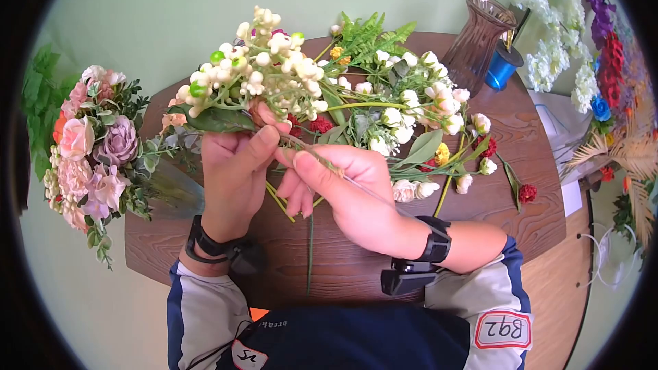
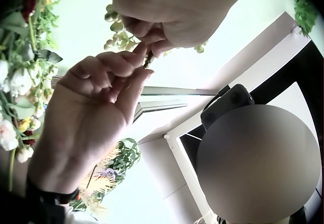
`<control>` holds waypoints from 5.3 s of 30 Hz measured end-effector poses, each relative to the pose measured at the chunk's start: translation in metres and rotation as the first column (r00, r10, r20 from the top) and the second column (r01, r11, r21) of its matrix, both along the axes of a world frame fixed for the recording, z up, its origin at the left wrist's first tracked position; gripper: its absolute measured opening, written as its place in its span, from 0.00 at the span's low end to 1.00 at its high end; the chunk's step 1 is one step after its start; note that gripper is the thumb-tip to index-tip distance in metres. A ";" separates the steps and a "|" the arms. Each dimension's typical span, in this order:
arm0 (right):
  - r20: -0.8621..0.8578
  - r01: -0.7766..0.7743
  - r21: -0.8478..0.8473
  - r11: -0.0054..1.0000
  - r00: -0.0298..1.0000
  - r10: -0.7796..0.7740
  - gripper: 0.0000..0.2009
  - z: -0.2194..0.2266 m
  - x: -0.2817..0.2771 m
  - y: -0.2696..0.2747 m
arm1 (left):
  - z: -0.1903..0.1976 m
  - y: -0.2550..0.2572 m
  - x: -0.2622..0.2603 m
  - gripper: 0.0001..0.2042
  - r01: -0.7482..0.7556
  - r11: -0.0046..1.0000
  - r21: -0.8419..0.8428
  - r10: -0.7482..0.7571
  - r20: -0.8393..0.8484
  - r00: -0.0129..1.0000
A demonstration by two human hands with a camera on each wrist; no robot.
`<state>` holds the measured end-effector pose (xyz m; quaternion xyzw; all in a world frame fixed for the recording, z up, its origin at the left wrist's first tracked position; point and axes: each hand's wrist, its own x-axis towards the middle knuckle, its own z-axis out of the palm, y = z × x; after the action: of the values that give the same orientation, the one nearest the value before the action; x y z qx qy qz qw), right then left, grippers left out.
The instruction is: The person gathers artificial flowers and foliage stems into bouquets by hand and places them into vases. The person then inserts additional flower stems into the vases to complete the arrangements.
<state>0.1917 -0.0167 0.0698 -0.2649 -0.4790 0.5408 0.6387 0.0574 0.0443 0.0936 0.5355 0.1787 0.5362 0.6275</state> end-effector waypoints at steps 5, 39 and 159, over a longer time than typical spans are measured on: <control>-0.462 -0.376 -0.298 0.877 0.861 0.213 0.20 0.001 0.004 0.003 | 0.001 0.001 0.003 0.07 -0.030 0.999 -0.024 0.029 -0.017 0.999; 0.464 0.078 0.867 0.493 0.236 -0.854 0.09 0.018 0.024 0.020 | -0.006 0.006 -0.001 0.11 -0.118 0.989 0.092 0.126 -0.088 0.988; 0.415 0.081 0.857 0.509 0.477 -0.775 0.10 0.016 0.021 0.019 | 0.011 -0.017 -0.008 0.12 -0.150 0.950 0.276 0.151 0.016 0.988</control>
<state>0.2130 0.0021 0.0857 -0.3064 -0.7800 -0.0788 0.5400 0.0498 0.0270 0.1045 0.6038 0.1441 0.6009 0.5035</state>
